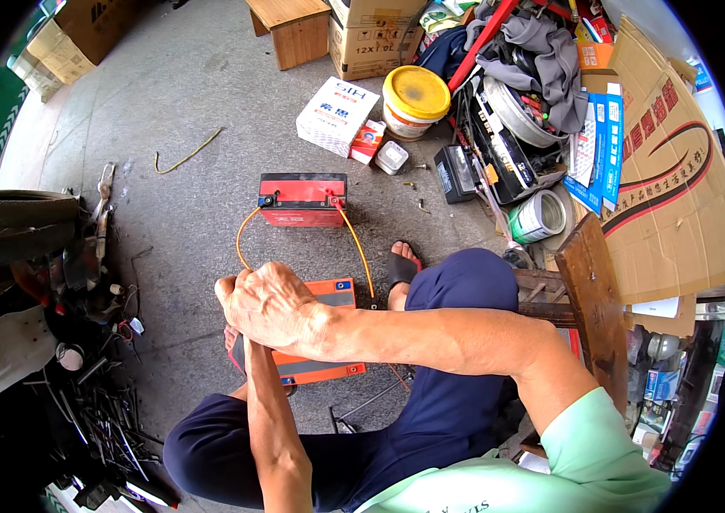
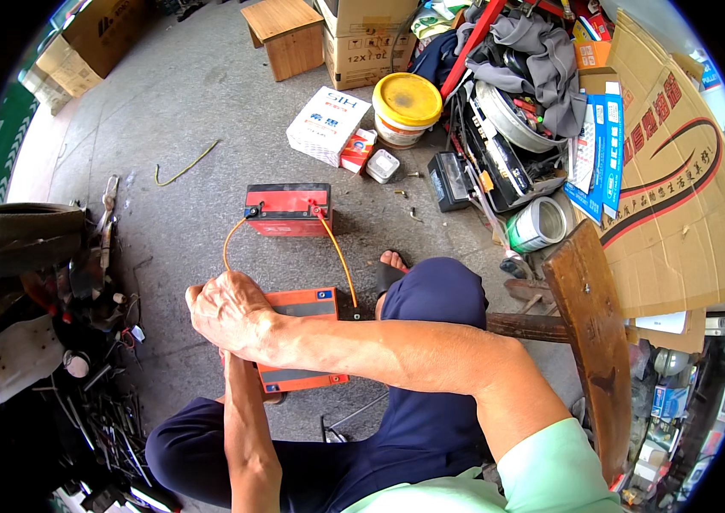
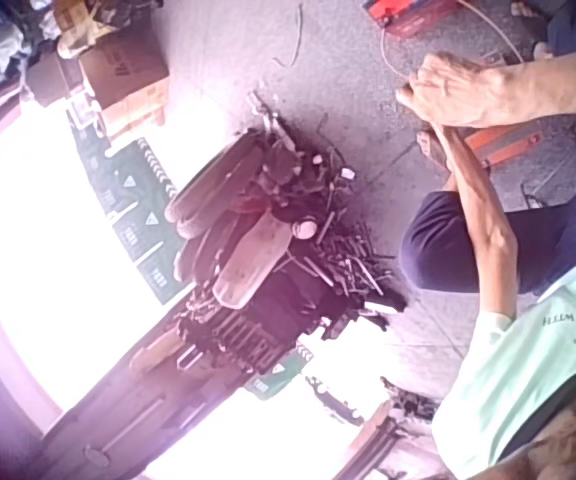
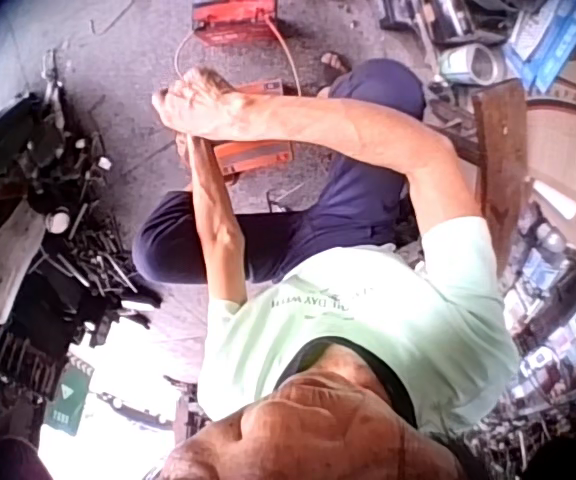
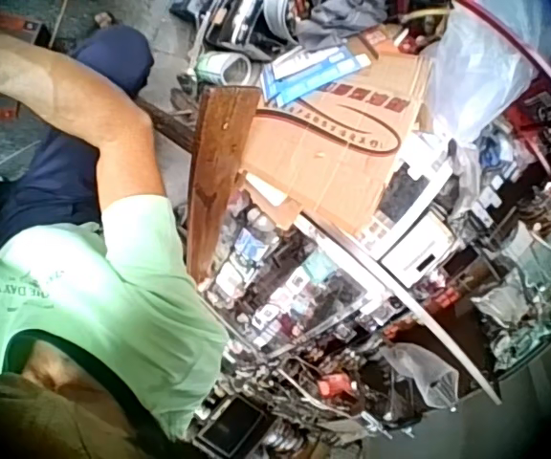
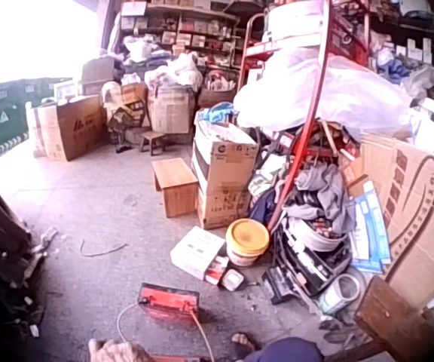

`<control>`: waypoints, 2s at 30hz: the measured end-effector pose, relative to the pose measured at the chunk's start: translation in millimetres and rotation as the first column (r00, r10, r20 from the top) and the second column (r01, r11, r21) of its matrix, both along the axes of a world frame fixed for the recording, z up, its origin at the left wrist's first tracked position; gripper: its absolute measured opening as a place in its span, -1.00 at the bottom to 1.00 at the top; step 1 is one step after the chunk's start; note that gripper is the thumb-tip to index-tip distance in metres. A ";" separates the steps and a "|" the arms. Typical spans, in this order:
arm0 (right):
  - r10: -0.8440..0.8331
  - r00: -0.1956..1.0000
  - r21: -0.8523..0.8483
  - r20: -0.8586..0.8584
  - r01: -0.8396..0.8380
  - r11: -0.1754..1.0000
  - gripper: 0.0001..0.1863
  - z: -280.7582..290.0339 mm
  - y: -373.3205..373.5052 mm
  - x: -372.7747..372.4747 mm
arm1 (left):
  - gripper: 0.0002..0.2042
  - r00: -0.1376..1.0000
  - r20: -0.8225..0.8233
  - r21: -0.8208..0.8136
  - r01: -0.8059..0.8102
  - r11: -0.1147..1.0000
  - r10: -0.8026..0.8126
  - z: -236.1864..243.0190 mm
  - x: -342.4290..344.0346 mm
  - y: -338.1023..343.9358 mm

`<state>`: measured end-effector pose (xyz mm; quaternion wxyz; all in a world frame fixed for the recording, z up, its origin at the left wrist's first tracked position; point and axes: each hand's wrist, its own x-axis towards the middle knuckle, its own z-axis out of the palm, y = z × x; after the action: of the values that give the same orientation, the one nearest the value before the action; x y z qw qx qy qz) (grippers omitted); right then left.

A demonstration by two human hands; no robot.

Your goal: The person sits on the floor and uses a screwdriver to tighten terminal screws on several small orange batteries. They connect the batteries with yellow wires and repeatedly adjust the terminals.

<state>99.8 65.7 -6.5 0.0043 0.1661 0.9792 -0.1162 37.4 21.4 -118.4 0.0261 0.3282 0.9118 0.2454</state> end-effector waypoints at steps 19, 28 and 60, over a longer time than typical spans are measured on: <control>0.050 0.918 0.088 -0.393 -0.017 0.996 -0.83 -18.5 -4.7 -1.5 | -0.84 0.914 -0.390 -0.317 -0.016 0.948 -0.115 18.7 9.3 -7.1; 0.065 0.948 0.056 -0.311 -0.050 0.997 -0.81 -13.6 -3.9 1.7 | -0.88 0.967 -0.245 -0.185 0.025 0.982 -0.070 30.9 16.6 -5.3; 0.085 0.979 0.000 -0.183 -0.087 0.996 -0.70 -6.1 -1.4 -1.2 | -0.80 0.931 -0.354 -0.463 -0.094 0.881 -0.086 52.8 27.5 19.2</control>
<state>98.6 64.3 -12.6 -0.0802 0.1122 0.9813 -0.1344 64.9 40.6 -65.7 -0.0651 0.3497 0.9333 -0.0493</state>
